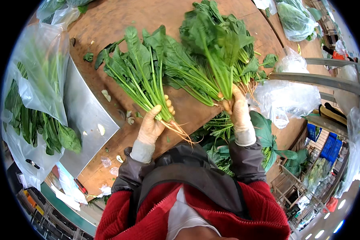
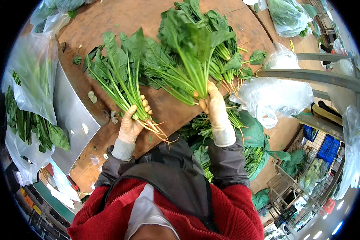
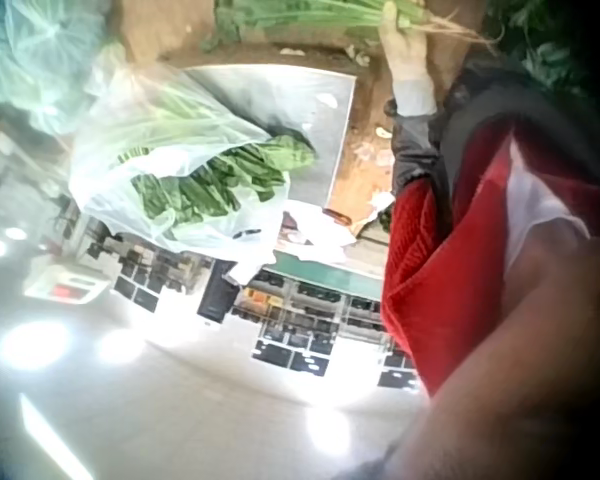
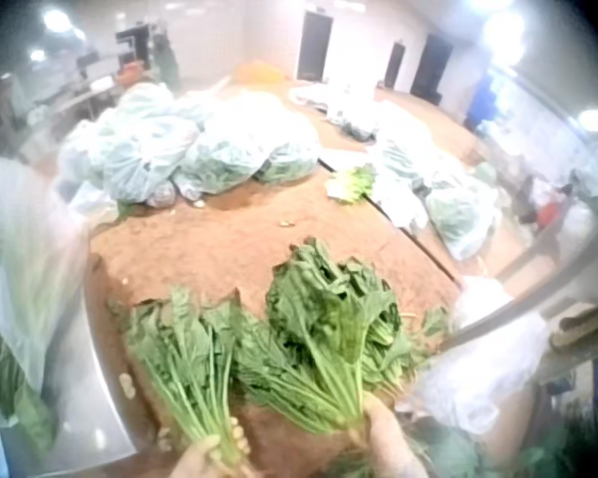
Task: The person gathers leafy green vegetables with roots, aligns them into bunches, and secures each bunch with a rubber band. The person then places the bundled vegetables into a plastic bag on the table.
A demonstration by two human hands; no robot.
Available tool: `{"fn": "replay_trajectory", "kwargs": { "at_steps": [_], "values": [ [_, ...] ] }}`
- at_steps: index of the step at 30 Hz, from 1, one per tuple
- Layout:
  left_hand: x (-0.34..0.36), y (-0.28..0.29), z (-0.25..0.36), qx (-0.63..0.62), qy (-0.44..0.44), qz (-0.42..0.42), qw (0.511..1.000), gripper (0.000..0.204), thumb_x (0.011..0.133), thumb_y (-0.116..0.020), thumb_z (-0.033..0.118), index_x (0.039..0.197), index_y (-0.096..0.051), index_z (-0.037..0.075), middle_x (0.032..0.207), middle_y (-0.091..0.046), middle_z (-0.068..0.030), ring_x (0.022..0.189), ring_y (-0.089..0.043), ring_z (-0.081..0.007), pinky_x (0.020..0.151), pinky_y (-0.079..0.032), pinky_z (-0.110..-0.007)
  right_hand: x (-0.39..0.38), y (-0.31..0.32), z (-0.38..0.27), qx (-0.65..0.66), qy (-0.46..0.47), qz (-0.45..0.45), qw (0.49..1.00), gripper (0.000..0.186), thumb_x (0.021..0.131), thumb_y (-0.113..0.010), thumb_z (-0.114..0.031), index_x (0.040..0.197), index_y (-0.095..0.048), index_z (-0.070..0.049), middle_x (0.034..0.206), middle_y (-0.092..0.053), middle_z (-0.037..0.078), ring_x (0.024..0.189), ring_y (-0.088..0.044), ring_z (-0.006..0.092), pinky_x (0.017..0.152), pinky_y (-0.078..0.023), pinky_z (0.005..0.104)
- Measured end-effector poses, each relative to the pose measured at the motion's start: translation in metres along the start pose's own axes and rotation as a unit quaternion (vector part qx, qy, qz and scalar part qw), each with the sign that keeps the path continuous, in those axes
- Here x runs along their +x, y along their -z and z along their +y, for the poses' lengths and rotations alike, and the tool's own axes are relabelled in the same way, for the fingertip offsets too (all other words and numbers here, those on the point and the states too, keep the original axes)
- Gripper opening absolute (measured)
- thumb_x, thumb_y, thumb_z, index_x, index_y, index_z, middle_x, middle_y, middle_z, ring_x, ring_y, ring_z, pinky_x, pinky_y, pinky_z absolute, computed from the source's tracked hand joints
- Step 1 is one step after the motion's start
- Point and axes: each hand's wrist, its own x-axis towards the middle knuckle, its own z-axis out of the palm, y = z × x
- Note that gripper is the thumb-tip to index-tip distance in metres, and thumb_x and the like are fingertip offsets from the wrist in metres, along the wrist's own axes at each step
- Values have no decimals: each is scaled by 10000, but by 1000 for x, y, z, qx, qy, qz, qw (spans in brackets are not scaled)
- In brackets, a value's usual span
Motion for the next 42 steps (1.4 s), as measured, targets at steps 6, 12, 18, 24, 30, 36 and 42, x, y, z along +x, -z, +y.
{"fn": "replay_trajectory", "kwargs": {
  "at_steps": [6,12,18,24,30,36,42],
  "values": [
    [0,3,-9,-35,31,-20,999,450,794,-643,141,1187,-476,0,1000,-588,-93,904,-575,-218,839,-484,-361,-5,-5,14,50,48,22,997,341,854,-604,-144,1144,-483,-12,876,-570,17,698,-522,72,629,-436,199],
    [1,-6,-15,-46,32,-55,997,454,798,-639,140,1197,-468,4,1012,-587,-90,904,-576,-220,834,-485,-366,-73,-24,-43,11,115,15,993,349,909,-501,-313,1088,-502,-13,684,-525,2,471,-348,30,452,-284,169],
    [-1,-23,-23,-12,45,-78,996,440,807,-634,169,1188,-478,15,1117,-557,-119,999,-559,-221,898,-466,-360,-60,-20,8,-53,125,29,990,426,927,-395,-451,1017,-519,-54,685,-562,21,456,-374,36,404,-266,171],
    [-2,-33,-41,-61,56,-77,994,454,803,-633,197,1200,-485,36,1365,-359,-152,1241,-370,-301,1025,-342,-429,-50,-12,54,-248,237,36,939,211,918,-477,-139,1026,-525,35,990,-476,114,844,-465,184,749,-393,273],
    [-14,-31,-39,-86,99,-99,986,458,790,-642,214,1195,-495,58,1354,-368,-159,1258,-335,-329,1044,-280,-472,-67,-21,63,-137,179,-55,973,316,887,-499,-81,1184,-490,26,1066,-530,112,982,-522,185,843,-407,263],
    [-27,-26,-36,-47,83,-82,992,451,769,-670,217,1159,-520,48,1185,-513,-102,1167,-445,-283,991,-358,-485,-79,-33,59,-126,84,-12,988,284,846,-569,-97,1110,-574,8,944,-565,51,842,-548,102,746,-436,217],
    [-23,-23,-40,46,76,-36,995,416,763,-666,148,1139,-533,27,1111,-574,-134,962,-587,-257,800,-513,-419,-92,-48,70,-100,92,59,989,241,832,-597,-81,1043,-592,35,914,-621,84,792,-604,119,669,-484,233]
  ]
}}
